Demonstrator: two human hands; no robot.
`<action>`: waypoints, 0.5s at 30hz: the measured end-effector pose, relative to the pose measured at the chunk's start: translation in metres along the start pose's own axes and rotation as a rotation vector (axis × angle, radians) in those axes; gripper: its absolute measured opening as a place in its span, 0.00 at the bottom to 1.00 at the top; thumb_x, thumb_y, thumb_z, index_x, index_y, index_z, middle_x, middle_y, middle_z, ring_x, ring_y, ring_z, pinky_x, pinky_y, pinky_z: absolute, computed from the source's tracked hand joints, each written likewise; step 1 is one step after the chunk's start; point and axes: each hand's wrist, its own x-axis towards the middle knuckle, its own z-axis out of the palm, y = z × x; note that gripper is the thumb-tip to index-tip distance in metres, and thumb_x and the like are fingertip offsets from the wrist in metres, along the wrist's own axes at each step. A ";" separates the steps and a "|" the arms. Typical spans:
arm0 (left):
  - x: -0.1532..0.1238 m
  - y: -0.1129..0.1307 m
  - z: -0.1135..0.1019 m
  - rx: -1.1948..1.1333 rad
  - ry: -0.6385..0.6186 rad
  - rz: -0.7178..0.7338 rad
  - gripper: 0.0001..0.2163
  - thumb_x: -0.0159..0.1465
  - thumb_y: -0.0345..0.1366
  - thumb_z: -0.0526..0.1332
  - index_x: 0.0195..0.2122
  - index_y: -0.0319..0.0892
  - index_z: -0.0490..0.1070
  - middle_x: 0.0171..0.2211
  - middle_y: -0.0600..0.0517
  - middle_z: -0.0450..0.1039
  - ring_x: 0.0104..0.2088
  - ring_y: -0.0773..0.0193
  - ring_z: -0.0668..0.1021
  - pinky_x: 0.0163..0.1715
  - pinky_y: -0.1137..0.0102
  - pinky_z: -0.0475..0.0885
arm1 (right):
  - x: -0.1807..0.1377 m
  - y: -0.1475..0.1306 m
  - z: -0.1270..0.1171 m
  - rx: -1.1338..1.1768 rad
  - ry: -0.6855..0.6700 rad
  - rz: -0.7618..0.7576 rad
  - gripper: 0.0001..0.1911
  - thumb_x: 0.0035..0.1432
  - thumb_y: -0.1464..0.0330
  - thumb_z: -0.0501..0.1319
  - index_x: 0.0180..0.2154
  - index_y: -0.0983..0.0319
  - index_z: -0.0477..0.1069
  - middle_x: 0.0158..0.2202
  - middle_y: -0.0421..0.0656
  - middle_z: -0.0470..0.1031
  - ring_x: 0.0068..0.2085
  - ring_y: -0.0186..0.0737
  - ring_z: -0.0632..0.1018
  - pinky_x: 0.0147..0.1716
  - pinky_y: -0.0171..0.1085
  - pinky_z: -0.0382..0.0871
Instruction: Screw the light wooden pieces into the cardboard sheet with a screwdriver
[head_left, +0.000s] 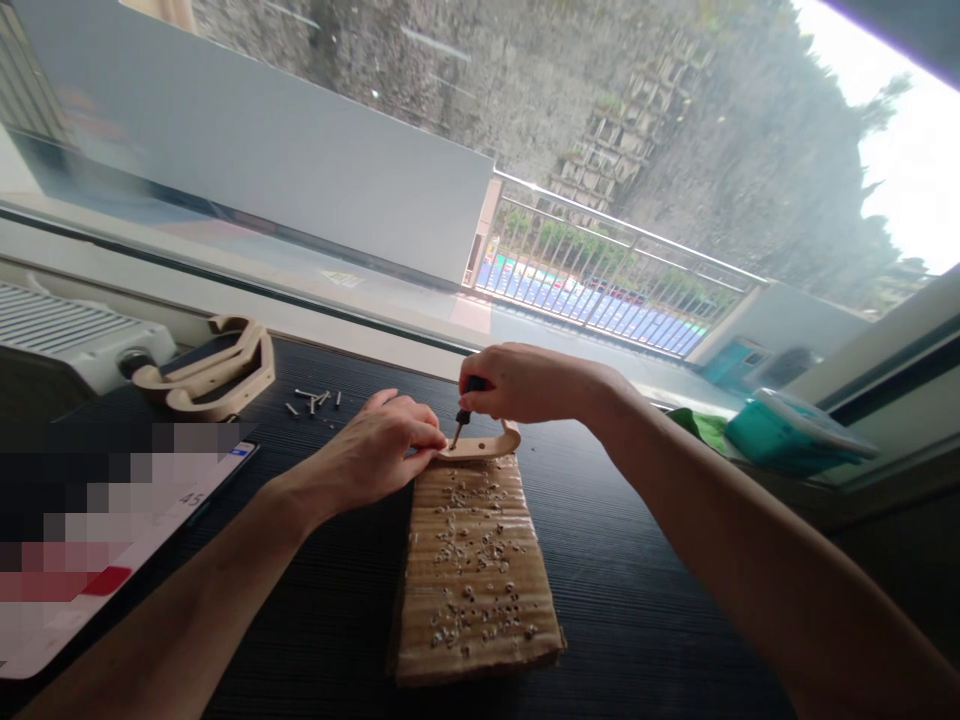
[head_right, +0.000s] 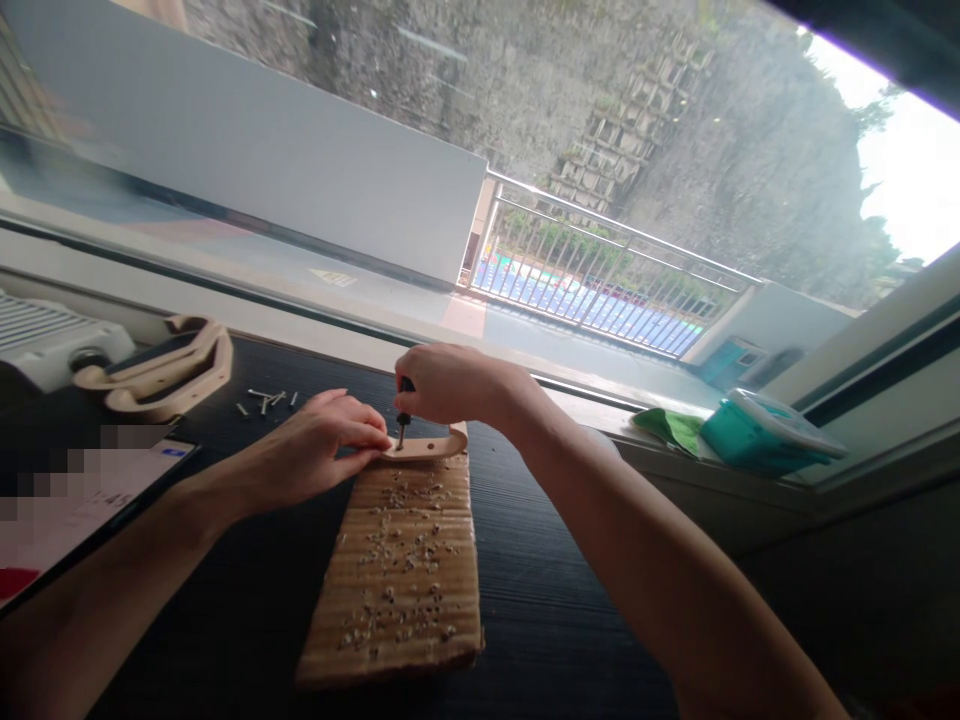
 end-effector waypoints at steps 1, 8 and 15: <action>0.000 0.000 0.000 0.001 -0.003 -0.007 0.08 0.60 0.32 0.58 0.32 0.48 0.77 0.36 0.54 0.77 0.38 0.61 0.76 0.55 0.53 0.56 | 0.000 -0.001 0.000 -0.005 -0.004 0.012 0.13 0.56 0.63 0.55 0.36 0.63 0.75 0.29 0.43 0.75 0.24 0.31 0.67 0.25 0.34 0.55; 0.000 -0.001 -0.001 0.018 -0.047 -0.012 0.08 0.61 0.33 0.58 0.34 0.48 0.77 0.37 0.55 0.77 0.39 0.61 0.75 0.56 0.51 0.54 | -0.003 -0.003 -0.005 -0.070 0.055 -0.027 0.15 0.53 0.64 0.57 0.41 0.59 0.75 0.33 0.42 0.76 0.27 0.32 0.68 0.27 0.35 0.56; 0.000 -0.001 -0.001 0.009 -0.058 -0.014 0.08 0.61 0.33 0.57 0.33 0.48 0.76 0.37 0.55 0.76 0.38 0.62 0.75 0.55 0.52 0.54 | -0.003 -0.003 -0.005 -0.045 0.039 -0.045 0.13 0.54 0.67 0.55 0.37 0.61 0.76 0.30 0.42 0.75 0.26 0.31 0.66 0.26 0.34 0.55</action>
